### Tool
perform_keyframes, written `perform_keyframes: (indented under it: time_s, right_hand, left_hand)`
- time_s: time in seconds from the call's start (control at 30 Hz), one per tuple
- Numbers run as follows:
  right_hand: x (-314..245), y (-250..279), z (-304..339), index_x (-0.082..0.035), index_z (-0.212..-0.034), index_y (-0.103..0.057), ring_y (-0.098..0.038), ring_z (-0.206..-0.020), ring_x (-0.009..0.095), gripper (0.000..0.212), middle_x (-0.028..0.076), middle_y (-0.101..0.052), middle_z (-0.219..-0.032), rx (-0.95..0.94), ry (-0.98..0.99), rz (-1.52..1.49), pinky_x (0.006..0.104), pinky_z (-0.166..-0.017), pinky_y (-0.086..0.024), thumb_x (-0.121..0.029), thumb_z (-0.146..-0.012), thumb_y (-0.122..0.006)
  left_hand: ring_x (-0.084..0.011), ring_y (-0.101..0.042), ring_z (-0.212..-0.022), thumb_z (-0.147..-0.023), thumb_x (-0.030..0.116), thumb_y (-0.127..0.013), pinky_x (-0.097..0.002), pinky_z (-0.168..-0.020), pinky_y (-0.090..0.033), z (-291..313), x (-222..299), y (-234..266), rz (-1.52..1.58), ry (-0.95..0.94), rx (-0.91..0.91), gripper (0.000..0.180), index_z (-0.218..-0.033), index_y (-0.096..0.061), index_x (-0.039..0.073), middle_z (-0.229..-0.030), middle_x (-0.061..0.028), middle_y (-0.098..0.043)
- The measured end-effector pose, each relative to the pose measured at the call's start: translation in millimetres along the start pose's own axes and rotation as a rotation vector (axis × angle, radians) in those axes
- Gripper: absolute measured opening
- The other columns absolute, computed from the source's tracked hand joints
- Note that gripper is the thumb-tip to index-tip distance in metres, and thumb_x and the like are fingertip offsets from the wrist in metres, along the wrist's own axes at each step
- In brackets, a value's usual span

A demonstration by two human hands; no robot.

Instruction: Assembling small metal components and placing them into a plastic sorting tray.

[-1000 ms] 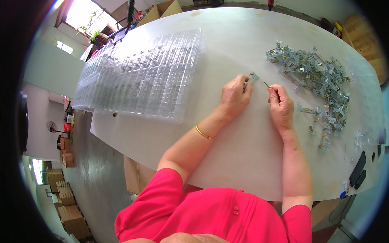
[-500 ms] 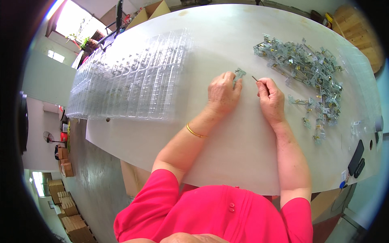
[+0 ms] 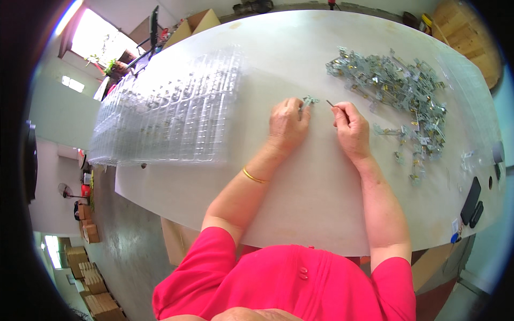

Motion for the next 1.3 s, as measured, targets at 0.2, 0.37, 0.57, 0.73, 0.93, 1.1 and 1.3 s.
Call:
perform_keyframes:
  time_s: [0.2, 0.37, 0.57, 0.73, 0.93, 1.1, 1.3]
  right_hand:
    - [11, 0, 2, -0.008, -0.098, -0.067, -0.051, -0.062, 0.005, 0.013, -0.004, -0.057, -0.069, 0.021, -0.107, -0.070, 0.0228, -0.057, -0.042, -0.020, -0.101, -0.063]
    - [15, 3, -1, -0.009, -0.099, -0.066, -0.049, -0.062, 0.003, 0.013, -0.005, -0.056, -0.070, 0.008, -0.119, -0.139, 0.0204, -0.055, -0.040, -0.020, -0.102, -0.061]
    - [15, 4, -5, -0.008, -0.097, -0.066, -0.049, -0.061, 0.003, 0.014, -0.005, -0.056, -0.071, 0.031, -0.130, -0.205, 0.0205, -0.055, -0.041, -0.020, -0.102, -0.061]
    - [12, 5, -4, -0.009, -0.096, -0.066, -0.049, -0.062, 0.003, 0.014, -0.005, -0.056, -0.071, 0.024, -0.140, -0.189, 0.0204, -0.055, -0.041, -0.021, -0.102, -0.061]
    - [11, 4, -2, -0.009, -0.095, -0.066, -0.050, -0.063, 0.003, 0.014, -0.005, -0.056, -0.071, 0.015, -0.160, -0.181, 0.0204, -0.056, -0.042, -0.021, -0.102, -0.061]
    - [9, 4, -2, -0.009, -0.096, -0.065, -0.050, -0.063, 0.003, 0.014, -0.005, -0.056, -0.071, 0.021, -0.137, -0.159, 0.0204, -0.056, -0.041, -0.021, -0.102, -0.061]
    - [10, 4, -2, -0.009, -0.096, -0.065, -0.049, -0.063, 0.004, 0.013, -0.005, -0.055, -0.071, 0.017, -0.145, -0.153, 0.0207, -0.057, -0.041, -0.020, -0.102, -0.061]
  left_hand:
    - [-0.0357, -0.064, -0.084, -0.090, 0.018, -0.068, -0.0457, -0.079, -0.049, 1, 19, 16, 0.134, 0.012, 0.001, 0.017, -0.091, -0.063, 0.002, -0.087, -0.0156, -0.067]
    - [-0.0312, -0.062, -0.078, -0.090, 0.015, -0.069, -0.0428, -0.075, -0.050, -8, 54, 82, 0.202, -0.012, 0.024, 0.014, -0.093, -0.064, 0.003, -0.085, -0.0134, -0.066]
    - [-0.0118, -0.059, -0.069, -0.093, 0.012, -0.070, -0.0280, -0.064, -0.049, -4, 17, 168, 0.038, 0.056, 0.173, 0.013, -0.098, -0.069, 0.001, -0.082, -0.0065, -0.066]
    - [-0.0179, -0.063, -0.071, -0.092, 0.013, -0.069, -0.0335, -0.068, -0.051, 8, -49, 231, -0.056, 0.290, 0.262, 0.014, -0.097, -0.069, 0.000, -0.082, -0.0094, -0.067]
    - [-0.0186, -0.064, -0.071, -0.093, 0.021, -0.066, -0.0347, -0.070, -0.051, 20, -86, 267, -0.284, 0.471, 0.185, 0.020, -0.095, -0.070, 0.001, -0.078, -0.0080, -0.068]
    - [-0.0245, -0.065, -0.073, -0.093, 0.022, -0.066, -0.0392, -0.072, -0.051, 19, -96, 262, -0.360, 0.497, 0.091, 0.021, -0.091, -0.068, 0.002, -0.079, -0.0094, -0.067]
    - [-0.0257, -0.065, -0.071, -0.091, 0.022, -0.066, -0.0394, -0.070, -0.051, 18, -105, 252, -0.451, 0.416, 0.076, 0.020, -0.090, -0.068, 0.002, -0.077, -0.0101, -0.068]
Point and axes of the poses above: each hand's wrist, its own z-axis away from the middle knuckle, its own y-axis out of the back of the hand, x = y × z, the point moved 3 cm from there along -z, towards the middle knuckle
